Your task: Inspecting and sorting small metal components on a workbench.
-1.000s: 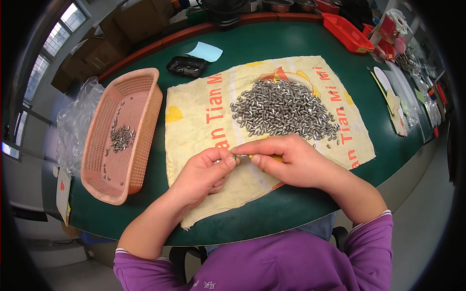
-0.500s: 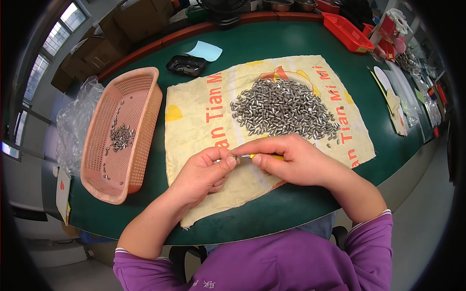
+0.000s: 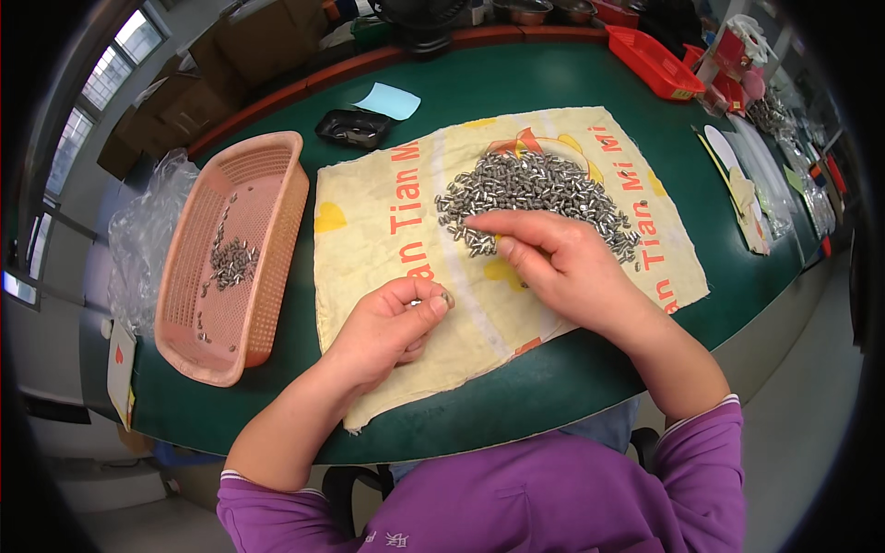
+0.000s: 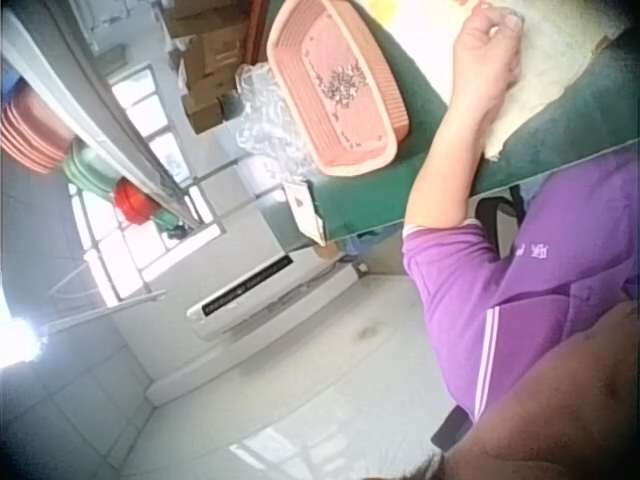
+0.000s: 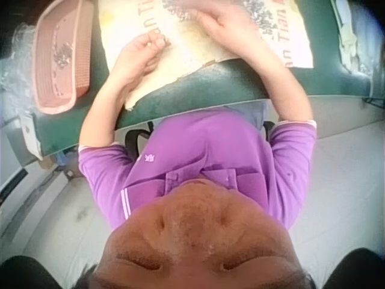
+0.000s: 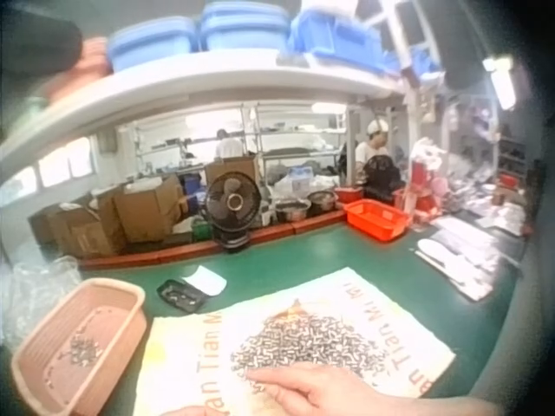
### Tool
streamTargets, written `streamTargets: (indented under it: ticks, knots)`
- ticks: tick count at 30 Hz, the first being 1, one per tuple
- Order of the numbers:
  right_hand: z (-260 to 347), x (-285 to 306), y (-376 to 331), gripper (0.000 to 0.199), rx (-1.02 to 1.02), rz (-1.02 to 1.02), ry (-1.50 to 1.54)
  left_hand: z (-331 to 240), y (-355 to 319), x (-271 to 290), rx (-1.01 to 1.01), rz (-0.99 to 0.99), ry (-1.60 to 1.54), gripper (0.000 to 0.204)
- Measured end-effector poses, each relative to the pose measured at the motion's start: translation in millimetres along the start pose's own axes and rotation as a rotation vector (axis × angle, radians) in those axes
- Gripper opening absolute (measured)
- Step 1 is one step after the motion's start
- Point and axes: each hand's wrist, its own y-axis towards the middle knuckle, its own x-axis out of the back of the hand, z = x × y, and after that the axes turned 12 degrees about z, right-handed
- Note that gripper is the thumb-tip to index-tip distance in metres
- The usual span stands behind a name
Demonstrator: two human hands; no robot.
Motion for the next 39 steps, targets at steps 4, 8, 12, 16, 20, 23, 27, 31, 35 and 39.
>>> streamTargets:
  ticks: [4,8,12,16,20,23,27,31,35,39]
  knots:
    - [-18.4,28.0,9.4,0.031,-0.132,-0.215,-0.278,0.7,0.4,0.8,-0.018,-0.004,-0.014,0.010]
    - [-51.4,75.3,7.6,0.032,-0.384,-0.470,-0.494,1.8,1.3,3.3,-0.038,0.057,-0.004,0.010]
    - [-94.3,132.0,-25.4,0.030,-0.732,-0.513,-0.688,-2.2,0.7,-4.4,-0.034,-0.003,0.015,0.010]
    - [-139.1,165.3,-72.5,0.028,-1.029,-0.361,-0.780,-4.0,3.1,-4.9,-0.032,0.009,0.034,0.010]
    - [-121.3,145.7,-73.1,0.028,-1.027,-0.458,-0.886,-2.6,2.9,-2.2,-0.035,0.016,0.039,0.010]
    - [-74.6,109.0,-37.8,0.019,-0.363,-0.491,-0.735,1.0,2.6,1.6,-0.046,0.003,0.039,0.009]
    - [-18.2,31.0,7.8,0.011,0.140,-0.040,-0.462,0.6,2.4,5.6,-0.051,0.023,0.021,0.010]
    - [-16.0,-5.4,18.9,0.012,0.255,0.084,-0.669,-0.9,6.4,3.4,-0.057,0.048,0.005,0.013]
    - [-23.3,-16.7,21.0,0.009,0.247,0.019,-0.708,-1.4,6.2,4.1,-0.063,0.046,0.010,0.012]
    - [-16.7,-19.1,16.0,0.008,0.195,0.032,-0.519,-0.1,4.0,8.0,-0.071,0.078,-0.005,0.012]
